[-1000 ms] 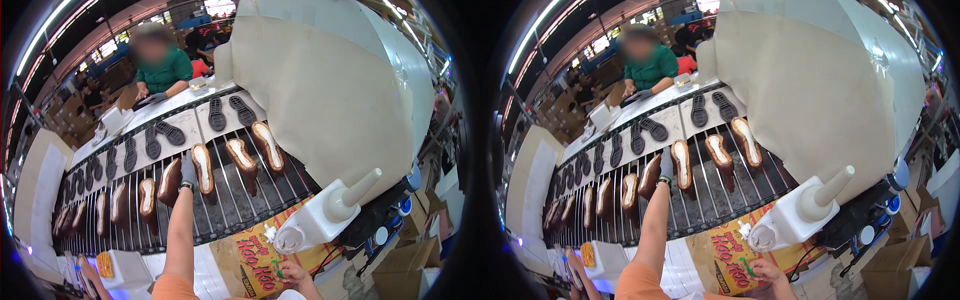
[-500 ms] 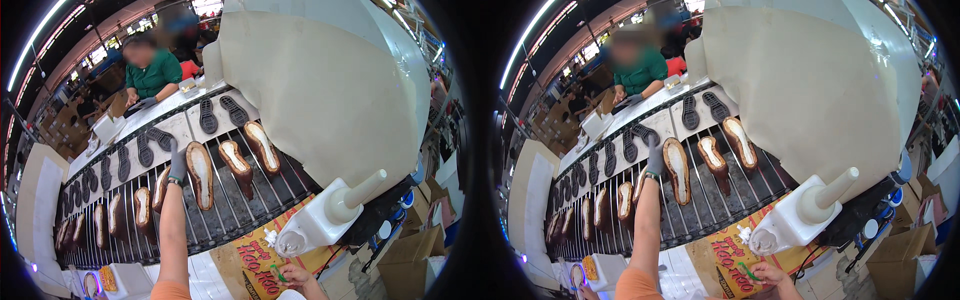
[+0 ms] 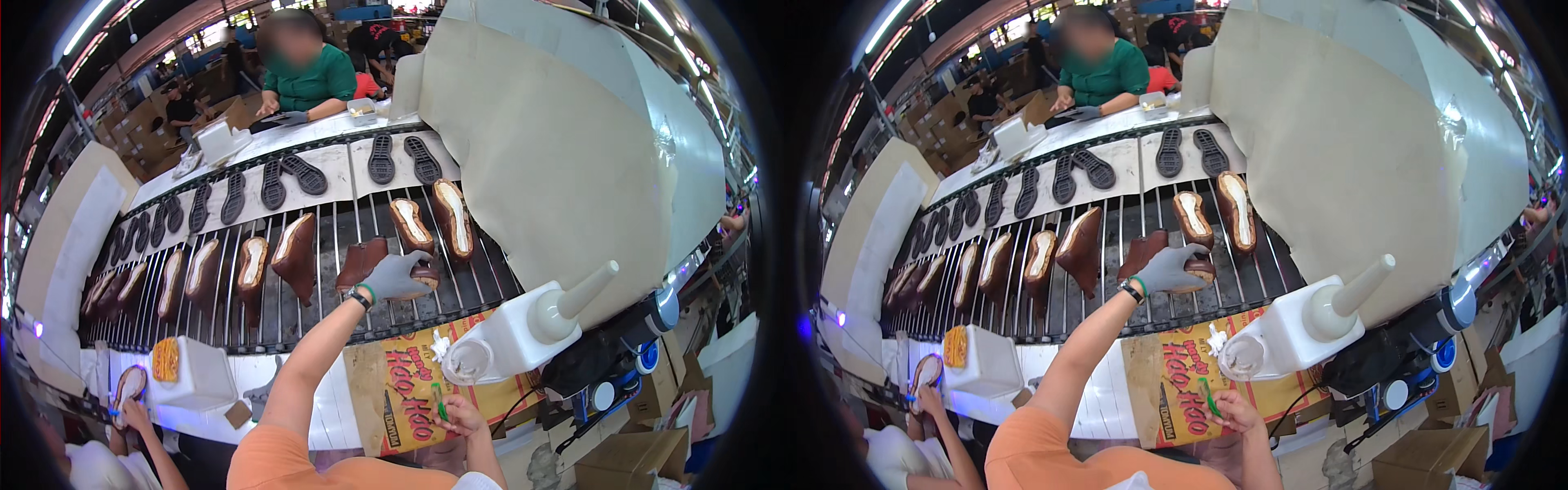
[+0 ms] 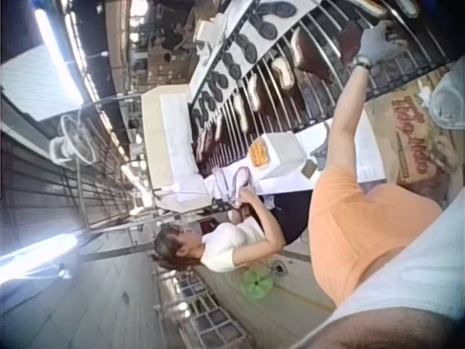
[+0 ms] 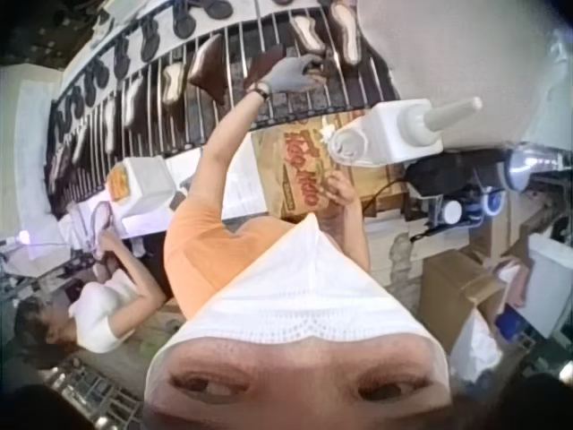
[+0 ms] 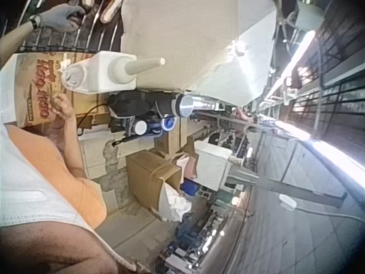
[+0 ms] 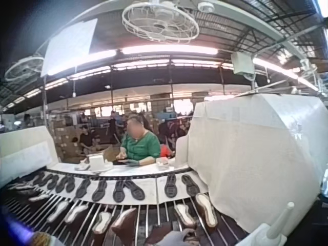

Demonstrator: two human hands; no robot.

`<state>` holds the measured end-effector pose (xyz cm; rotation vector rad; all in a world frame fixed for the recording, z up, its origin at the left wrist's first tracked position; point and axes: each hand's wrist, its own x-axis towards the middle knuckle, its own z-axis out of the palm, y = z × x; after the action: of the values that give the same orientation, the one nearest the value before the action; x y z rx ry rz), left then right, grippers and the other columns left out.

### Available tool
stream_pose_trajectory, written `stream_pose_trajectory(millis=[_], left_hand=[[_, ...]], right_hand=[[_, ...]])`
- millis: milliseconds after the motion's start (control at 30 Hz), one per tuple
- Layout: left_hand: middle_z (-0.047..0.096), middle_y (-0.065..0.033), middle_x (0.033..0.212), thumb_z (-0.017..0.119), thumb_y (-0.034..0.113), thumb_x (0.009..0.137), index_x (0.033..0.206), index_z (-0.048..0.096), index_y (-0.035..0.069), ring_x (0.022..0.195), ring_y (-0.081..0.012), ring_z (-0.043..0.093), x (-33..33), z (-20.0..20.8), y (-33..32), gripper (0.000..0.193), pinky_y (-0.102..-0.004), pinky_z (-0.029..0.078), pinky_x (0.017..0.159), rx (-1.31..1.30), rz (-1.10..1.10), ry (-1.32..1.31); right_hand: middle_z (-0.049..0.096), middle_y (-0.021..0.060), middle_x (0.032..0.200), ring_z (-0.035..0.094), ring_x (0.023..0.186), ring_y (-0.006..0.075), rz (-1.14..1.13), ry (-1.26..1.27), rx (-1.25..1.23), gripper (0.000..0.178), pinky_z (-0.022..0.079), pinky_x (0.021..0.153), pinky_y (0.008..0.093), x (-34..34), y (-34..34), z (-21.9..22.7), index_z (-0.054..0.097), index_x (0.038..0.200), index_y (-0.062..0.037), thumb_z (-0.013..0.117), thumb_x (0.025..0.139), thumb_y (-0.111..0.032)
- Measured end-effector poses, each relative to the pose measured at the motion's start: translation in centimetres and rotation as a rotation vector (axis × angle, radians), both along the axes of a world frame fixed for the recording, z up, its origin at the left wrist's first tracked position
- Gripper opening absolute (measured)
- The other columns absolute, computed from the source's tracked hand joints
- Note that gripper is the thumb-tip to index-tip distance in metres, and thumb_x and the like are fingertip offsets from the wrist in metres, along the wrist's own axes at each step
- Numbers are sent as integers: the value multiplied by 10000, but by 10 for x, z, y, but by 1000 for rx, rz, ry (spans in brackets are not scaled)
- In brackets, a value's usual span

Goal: Applying adhesive to the bottom edges of shoe uppers using a brush.

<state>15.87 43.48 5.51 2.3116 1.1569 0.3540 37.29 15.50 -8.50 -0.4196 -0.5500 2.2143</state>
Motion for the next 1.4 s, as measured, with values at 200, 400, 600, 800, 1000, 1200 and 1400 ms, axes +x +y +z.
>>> stream_pose_trajectory(millis=[200, 400, 600, 800, 1000, 1200, 1400], left_hand=[[618, -123, 1121, 783, 166, 729, 1311, 456, 14, 974, -154, 614, -67, 34, -49, 685, -288, 497, 859, 170, 261, -730], [601, -56, 1056, 631, 187, 851, 1135, 571, 15, 958, -143, 592, -153, 78, -157, 338, -274, 484, 854, 14, 573, -1541], [628, -78, 991, 573, 278, 941, 1097, 557, 26, 868, -163, 634, -173, 67, -254, 298, -290, 527, 770, -13, 910, -1680], [579, -101, 1103, 581, 310, 933, 1183, 497, 16, 1014, -221, 591, -155, 12, -310, 394, -383, 491, 890, 210, 970, -1780], [420, -154, 1347, 811, 268, 718, 1402, 236, -13, 1209, -268, 463, -158, -52, -299, 937, -378, 403, 1000, -136, 812, -795], [438, -165, 1311, 828, 152, 690, 1386, 244, -14, 1178, -245, 479, -143, -59, -283, 924, -349, 398, 1015, 188, 794, -887], [547, -125, 1296, 811, 265, 711, 1308, 471, 11, 1121, -219, 580, -131, -77, -318, 733, -355, 488, 925, 761, 816, -294]], right_hand=[[653, 147, 836, 529, 534, 122, -29, -56, 41, 239, 374, 412, 192, -1, 1, 2, 613, 1021, 23, 601, 925, -196], [670, 135, 865, 613, 632, 147, -101, -10, 29, 201, 442, 470, 206, -6, 1, -2, 617, 1014, 0, 593, 928, -180], [643, 98, 925, 557, 605, 108, -119, 42, 46, 240, 418, 466, 180, -6, -1, -2, 603, 1091, -13, 596, 931, -191], [649, 88, 971, 561, 704, 108, -370, -183, 55, 265, 409, 526, 179, -20, -13, 20, 614, 1162, -16, 612, 909, -96], [677, 47, 887, 578, 699, 78, -394, -703, 221, 257, 424, 555, 190, -7, -28, 72, 647, 1113, -9, 656, 860, -47], [684, 78, 764, 655, 686, 151, -695, -1518, 465, 144, 495, 600, 288, 9, -21, 131, 661, 952, 15, 674, 839, -73], [665, 169, 826, 654, 802, 343, -591, -2226, 712, 138, 504, 695, 433, 10, -13, 155, 652, 863, -29, 639, 825, -162]])
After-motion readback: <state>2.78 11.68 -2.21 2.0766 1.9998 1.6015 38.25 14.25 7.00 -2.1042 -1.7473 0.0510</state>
